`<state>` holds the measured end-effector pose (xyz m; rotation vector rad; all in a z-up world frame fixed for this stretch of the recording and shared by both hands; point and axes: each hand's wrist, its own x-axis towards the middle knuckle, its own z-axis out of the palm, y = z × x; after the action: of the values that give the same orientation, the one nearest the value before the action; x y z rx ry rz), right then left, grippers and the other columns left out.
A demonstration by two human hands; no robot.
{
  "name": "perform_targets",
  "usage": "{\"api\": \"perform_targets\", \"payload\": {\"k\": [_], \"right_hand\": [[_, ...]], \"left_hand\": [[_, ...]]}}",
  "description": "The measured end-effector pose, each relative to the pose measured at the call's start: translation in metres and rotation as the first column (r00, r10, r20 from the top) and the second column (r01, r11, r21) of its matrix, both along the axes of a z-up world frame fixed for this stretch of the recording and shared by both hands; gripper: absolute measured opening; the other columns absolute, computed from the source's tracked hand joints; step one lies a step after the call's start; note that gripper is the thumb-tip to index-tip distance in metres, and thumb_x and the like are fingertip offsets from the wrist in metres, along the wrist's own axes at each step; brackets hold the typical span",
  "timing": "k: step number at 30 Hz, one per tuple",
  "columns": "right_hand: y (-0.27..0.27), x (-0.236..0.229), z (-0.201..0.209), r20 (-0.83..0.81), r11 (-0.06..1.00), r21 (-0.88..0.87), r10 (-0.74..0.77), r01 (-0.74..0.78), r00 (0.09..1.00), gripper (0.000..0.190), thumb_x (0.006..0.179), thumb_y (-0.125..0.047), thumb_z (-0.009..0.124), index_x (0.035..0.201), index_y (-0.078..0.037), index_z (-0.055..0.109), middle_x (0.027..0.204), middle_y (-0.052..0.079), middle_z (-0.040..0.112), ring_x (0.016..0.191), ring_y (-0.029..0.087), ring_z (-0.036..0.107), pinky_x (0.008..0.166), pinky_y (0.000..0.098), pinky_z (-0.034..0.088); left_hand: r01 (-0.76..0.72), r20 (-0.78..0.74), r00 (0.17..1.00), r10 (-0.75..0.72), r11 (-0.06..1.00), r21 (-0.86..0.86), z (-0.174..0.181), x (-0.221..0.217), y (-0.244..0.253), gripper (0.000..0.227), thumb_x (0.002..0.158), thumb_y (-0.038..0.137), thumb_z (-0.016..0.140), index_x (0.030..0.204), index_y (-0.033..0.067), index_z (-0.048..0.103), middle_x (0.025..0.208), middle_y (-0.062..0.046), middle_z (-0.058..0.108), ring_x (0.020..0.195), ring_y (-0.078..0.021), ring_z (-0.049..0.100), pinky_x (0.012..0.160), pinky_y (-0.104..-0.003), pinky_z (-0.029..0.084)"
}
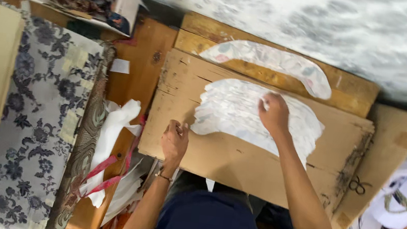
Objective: The person repeatedly picks up white fabric pieces from a wooden surface, folds them, and stacks them into a neat pile. The person also occasionally moves pieces to a nearby machine or crate.
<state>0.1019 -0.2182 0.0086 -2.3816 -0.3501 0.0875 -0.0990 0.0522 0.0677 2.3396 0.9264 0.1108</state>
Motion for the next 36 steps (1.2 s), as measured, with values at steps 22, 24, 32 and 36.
{"api": "perform_targets", "payload": {"k": [22, 24, 32, 36], "right_hand": [[0.202, 0.114, -0.035, 0.076, 0.964, -0.119, 0.247, -0.238, 0.966, 0.006, 0.08, 0.003, 0.07, 0.085, 0.0, 0.068, 0.09, 0.02, 0.069, 0.085, 0.039, 0.065, 0.074, 0.0467, 0.052], [0.193, 0.119, -0.041, -0.019, 0.976, 0.023, 0.216, -0.216, 0.976, 0.006, 0.079, 0.005, 0.069, 0.083, 0.0, 0.069, 0.083, 0.018, 0.069, 0.079, 0.035, 0.068, 0.069, 0.042, 0.053], [0.17, 0.124, -0.046, -0.184, 0.966, 0.253, 0.101, -0.052, 0.978, 0.011, 0.084, 0.002, 0.077, 0.094, -0.004, 0.077, 0.087, 0.01, 0.076, 0.075, 0.019, 0.071, 0.071, 0.03, 0.055], [0.154, 0.113, -0.015, -0.257, 0.928, 0.368, 0.034, 0.065, 0.966, 0.014, 0.088, 0.004, 0.068, 0.097, -0.003, 0.076, 0.093, 0.009, 0.078, 0.083, 0.017, 0.076, 0.074, 0.0278, 0.058]], "left_hand": [[-0.079, 0.05, 0.995, 0.089, 0.981, -0.177, -0.005, 0.024, 0.098, 0.02, 0.094, 0.019, 0.071, 0.099, 0.0019, 0.062, 0.081, -0.016, 0.071, 0.067, -0.0313, 0.071, 0.058, -0.043, 0.053], [-0.024, 0.039, 0.999, 0.03, 0.986, -0.165, -0.006, 0.037, 0.097, 0.02, 0.096, 0.02, 0.072, 0.096, 0.003, 0.062, 0.081, -0.016, 0.072, 0.07, -0.0311, 0.071, 0.062, -0.043, 0.054], [0.133, 0.168, 0.983, -0.08, 0.935, -0.33, 0.001, 0.118, 0.083, 0.031, 0.092, 0.021, 0.072, 0.114, 0.0022, 0.062, 0.095, -0.018, 0.074, 0.083, -0.0298, 0.075, 0.073, -0.04, 0.059], [0.239, 0.34, 0.935, -0.101, 0.888, -0.392, 0.009, 0.182, 0.054, 0.042, 0.093, 0.033, 0.076, 0.118, 0.0012, 0.064, 0.105, -0.018, 0.076, 0.099, -0.0284, 0.074, 0.078, -0.04, 0.059]]}}
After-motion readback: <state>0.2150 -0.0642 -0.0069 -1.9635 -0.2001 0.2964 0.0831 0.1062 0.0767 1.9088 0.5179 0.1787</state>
